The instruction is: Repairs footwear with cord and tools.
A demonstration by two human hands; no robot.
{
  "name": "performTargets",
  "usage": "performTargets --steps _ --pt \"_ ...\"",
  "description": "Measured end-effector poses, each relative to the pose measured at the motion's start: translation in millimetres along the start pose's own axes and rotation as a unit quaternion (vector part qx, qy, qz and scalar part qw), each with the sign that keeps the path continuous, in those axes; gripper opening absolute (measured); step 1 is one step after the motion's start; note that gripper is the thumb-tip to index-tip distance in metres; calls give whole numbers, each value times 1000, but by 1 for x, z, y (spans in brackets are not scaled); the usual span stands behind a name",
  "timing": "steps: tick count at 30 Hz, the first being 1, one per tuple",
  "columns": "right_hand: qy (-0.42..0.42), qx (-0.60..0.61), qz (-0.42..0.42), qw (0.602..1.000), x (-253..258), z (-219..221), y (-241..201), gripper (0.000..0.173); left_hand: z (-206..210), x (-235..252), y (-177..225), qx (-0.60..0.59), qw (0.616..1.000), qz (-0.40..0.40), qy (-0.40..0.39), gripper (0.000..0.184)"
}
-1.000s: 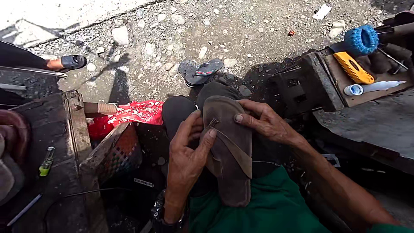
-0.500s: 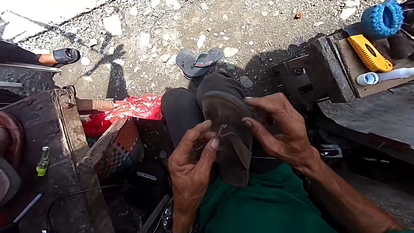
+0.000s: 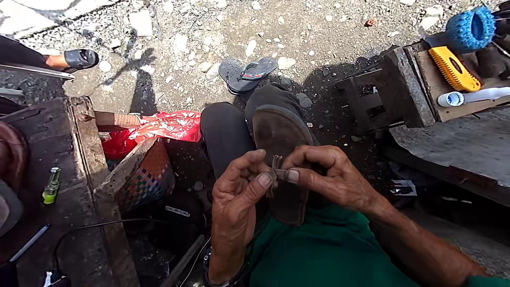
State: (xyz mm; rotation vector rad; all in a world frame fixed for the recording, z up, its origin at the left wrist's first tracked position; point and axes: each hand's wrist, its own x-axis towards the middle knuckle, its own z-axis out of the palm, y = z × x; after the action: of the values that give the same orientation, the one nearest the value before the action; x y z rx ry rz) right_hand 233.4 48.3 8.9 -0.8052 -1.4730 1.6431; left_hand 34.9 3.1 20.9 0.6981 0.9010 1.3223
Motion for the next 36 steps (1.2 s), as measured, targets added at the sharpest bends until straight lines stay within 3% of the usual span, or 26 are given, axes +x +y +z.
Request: performTargets --steps 6,25,32,36 --pt "-9 31 45 998 1 -5 3 20 -1 0 -1 -39 999 -32 -20 33" --pt "-12 36 42 998 -2 -5 5 18 1 -3 -4 -32 999 -27 3 29" --pt "8 -44 -37 998 -13 2 -2 23 7 -7 -7 58 997 35 35 23" --pt "73 -148 -109 980 -20 18 2 22 8 -11 -10 84 993 56 60 22"
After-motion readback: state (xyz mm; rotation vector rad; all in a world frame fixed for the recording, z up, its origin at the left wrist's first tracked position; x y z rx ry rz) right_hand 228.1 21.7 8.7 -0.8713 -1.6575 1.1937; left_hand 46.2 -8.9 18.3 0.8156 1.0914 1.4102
